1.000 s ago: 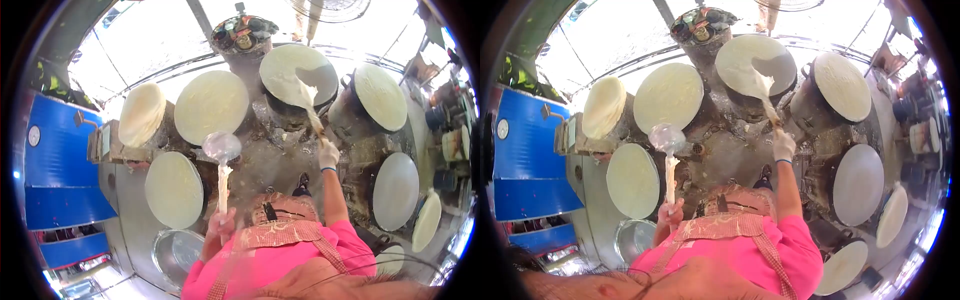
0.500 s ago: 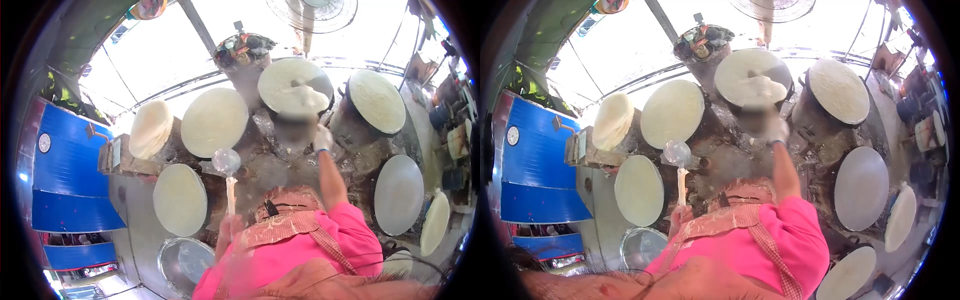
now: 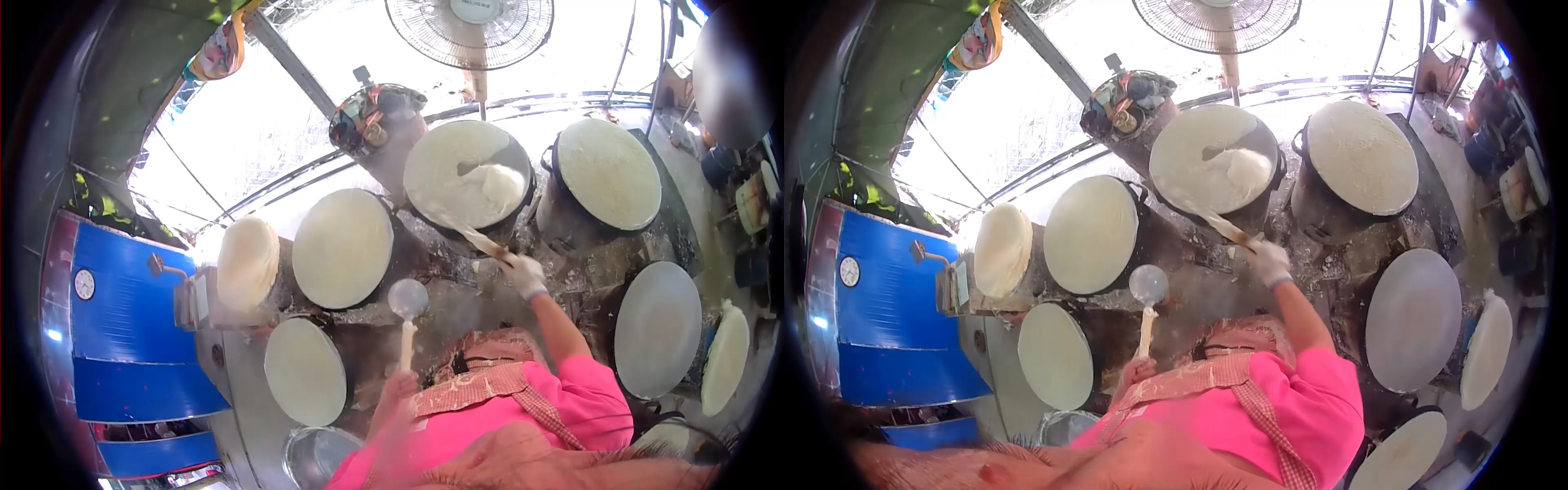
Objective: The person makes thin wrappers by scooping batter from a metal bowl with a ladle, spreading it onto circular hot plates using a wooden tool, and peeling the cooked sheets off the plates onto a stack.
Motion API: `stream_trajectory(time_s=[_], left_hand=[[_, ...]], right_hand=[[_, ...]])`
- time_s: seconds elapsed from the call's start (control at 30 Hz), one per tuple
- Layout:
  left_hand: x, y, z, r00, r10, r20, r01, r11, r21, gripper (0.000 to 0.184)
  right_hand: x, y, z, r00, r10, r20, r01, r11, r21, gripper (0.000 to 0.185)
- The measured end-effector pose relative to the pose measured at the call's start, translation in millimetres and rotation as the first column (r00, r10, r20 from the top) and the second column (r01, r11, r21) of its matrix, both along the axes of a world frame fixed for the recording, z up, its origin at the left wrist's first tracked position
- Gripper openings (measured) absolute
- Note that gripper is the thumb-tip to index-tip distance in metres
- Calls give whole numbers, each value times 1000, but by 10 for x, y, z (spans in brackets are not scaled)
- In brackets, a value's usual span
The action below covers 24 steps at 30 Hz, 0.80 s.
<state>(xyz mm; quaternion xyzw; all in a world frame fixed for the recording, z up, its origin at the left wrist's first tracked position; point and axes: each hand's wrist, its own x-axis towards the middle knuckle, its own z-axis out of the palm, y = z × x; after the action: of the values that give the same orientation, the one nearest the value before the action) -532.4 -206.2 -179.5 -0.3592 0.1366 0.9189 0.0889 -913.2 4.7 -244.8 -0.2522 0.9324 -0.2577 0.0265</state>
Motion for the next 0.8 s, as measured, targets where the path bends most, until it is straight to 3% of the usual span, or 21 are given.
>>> stream_trajectory(time_s=[0.03, 0.1, 0.13, 0.17, 0.2, 0.23, 0.3, 0.37, 0.4, 0.47, 0.5, 0.53, 0.57, 0.6, 0.63, 0.7, 0.77, 0.8], left_hand=[[-24, -6, -24, 999, -29, 30, 31, 997, -74, 7], [-239, 62, 140, 988, -52, 147, 81, 978, -194, 7], [-391, 134, 328, 970, -52, 237, 108, 967, -232, 14], [-544, 205, 513, 945, -49, 324, 140, 955, -263, 22], [-641, 182, 515, 943, -113, 313, 163, 977, -140, 26], [-715, 212, 508, 943, -167, 288, 179, 984, -16, 30], [-876, 216, 493, 958, -133, 254, 147, 988, -38, 31], [-766, 192, 225, 973, -108, 204, 117, 993, -34, 31], [-690, 180, 56, 980, -93, 175, 101, 994, -36, 31], [-495, 204, -82, 983, -70, 172, 74, 997, -15, 31], [-478, 212, -37, 991, -82, 105, 78, 996, 41, 30], [-511, 223, 30, 993, -70, 91, 64, 996, 62, 30], [-521, 237, 91, 994, -52, 99, 46, 997, 63, 30], [-571, 232, 174, 993, -37, 113, 31, 998, 57, 30], [-589, 190, 217, 993, -31, 118, 26, 999, 43, 30], [-536, 128, 195, 994, -14, 105, 13, 1000, 15, 29], [-475, 76, 180, 995, -2, 98, 1, 1000, 13, 29], [-455, 34, 167, 995, 5, 98, -5, 1000, 9, 29]], right_hand=[[-37, 220, -103, 997, -62, 43, 65, 996, -63, 29], [-430, 493, 220, 987, -129, 99, 140, 984, -108, 29], [-787, 454, -55, 966, -253, 56, 247, 964, 97, 28], [-919, 278, 267, 950, -292, 107, 307, 939, -158, 28], [-966, 56, 626, 898, -340, 281, 395, 902, -173, 28], [-1035, -14, 198, 955, -280, 97, 294, 935, -197, 29], [-607, 199, -134, 995, -74, -60, 74, 997, 0, 31], [-296, 580, -220, 995, -66, 80, 72, 994, -78, 27], [-603, 520, -334, 975, -126, 182, 198, 864, -464, 30], [-1165, 399, -51, 928, -316, 199, 338, 936, -93, 36], [-1500, 188, 80, 924, -295, 245, 348, 913, -215, 39], [-1879, -47, 57, 964, -251, 82, 264, 929, -261, 37], [-2282, -242, -207, 967, -203, 156, 240, 929, -282, 35], [-2244, -280, 275, 959, -201, 198, 256, 915, -311, 31], [-2215, -190, 352, 971, -146, 191, 219, 864, -454, 30], [-1985, -125, 45, 983, -98, 153, 169, 797, -580, 29], [-1496, -463, -256, 830, -134, 541, 505, 593, -628, 30], [-1342, -596, -252, 885, -84, 457, 374, 713, -593, 32]])
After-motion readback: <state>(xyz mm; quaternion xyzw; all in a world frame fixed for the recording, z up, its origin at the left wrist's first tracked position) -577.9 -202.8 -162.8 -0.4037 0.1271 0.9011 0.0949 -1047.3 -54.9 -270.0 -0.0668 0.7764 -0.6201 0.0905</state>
